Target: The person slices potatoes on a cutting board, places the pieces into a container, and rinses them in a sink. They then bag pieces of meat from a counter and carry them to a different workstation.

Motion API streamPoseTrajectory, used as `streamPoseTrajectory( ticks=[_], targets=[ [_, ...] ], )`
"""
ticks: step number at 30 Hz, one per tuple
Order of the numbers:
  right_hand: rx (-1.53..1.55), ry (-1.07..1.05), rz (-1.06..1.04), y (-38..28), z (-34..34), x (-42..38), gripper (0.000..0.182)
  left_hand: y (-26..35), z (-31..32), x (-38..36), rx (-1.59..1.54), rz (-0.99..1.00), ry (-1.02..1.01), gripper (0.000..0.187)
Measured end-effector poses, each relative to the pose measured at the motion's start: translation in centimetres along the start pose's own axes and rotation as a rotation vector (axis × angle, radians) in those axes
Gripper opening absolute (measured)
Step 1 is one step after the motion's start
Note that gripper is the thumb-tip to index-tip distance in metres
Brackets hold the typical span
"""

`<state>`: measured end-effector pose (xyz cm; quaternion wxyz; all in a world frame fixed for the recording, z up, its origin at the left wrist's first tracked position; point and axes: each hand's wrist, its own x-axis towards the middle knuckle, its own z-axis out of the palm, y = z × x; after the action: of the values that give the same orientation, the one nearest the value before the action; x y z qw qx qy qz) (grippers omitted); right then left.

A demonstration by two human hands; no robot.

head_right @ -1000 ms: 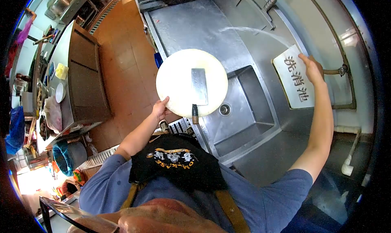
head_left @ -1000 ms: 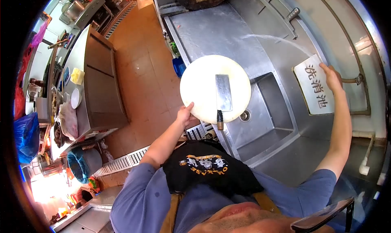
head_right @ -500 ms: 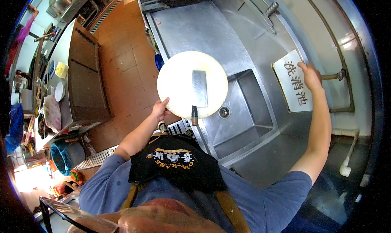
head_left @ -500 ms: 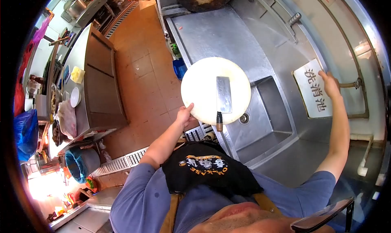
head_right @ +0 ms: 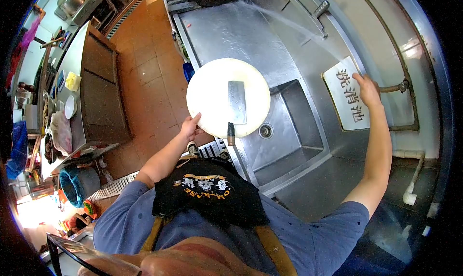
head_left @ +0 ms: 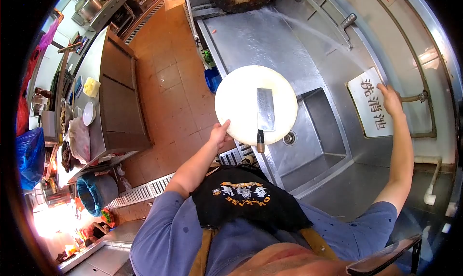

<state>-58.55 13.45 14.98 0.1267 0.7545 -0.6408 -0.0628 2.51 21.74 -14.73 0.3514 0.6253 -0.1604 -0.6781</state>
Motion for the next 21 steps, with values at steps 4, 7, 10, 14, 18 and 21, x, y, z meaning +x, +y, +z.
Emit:
streamPoseTrajectory(
  ticks=[4,7,10,14,18,21],
  targets=[
    [0.013,-0.021,0.017,-0.3,-0.1,0.1,0.040,-0.1,-0.2,0.1,0.006,0.005,-0.010,0.044],
    [0.040,-0.006,-0.004,0.1,0.2,0.0,0.040,-0.2,-0.2,0.2,0.031,0.014,0.012,0.045],
    [0.026,0.011,-0.001,0.2,0.3,-0.3,0.040,-0.4,-0.1,0.1,0.063,0.005,0.022,0.049],
    [-0.018,0.014,-0.024,0.6,0.7,-0.3,0.041,-1.3,-1.1,0.7,0.064,-0.068,-0.015,0.055],
    [0.017,0.013,-0.012,0.0,0.1,-0.3,0.042,-1.8,-3.3,0.7,-0.064,-0.098,-0.161,0.067],
    [0.041,0.008,-0.014,0.7,0.8,-0.4,0.042,-2.6,-6.3,1.7,-0.107,-0.098,-0.116,0.073]
  ],
)
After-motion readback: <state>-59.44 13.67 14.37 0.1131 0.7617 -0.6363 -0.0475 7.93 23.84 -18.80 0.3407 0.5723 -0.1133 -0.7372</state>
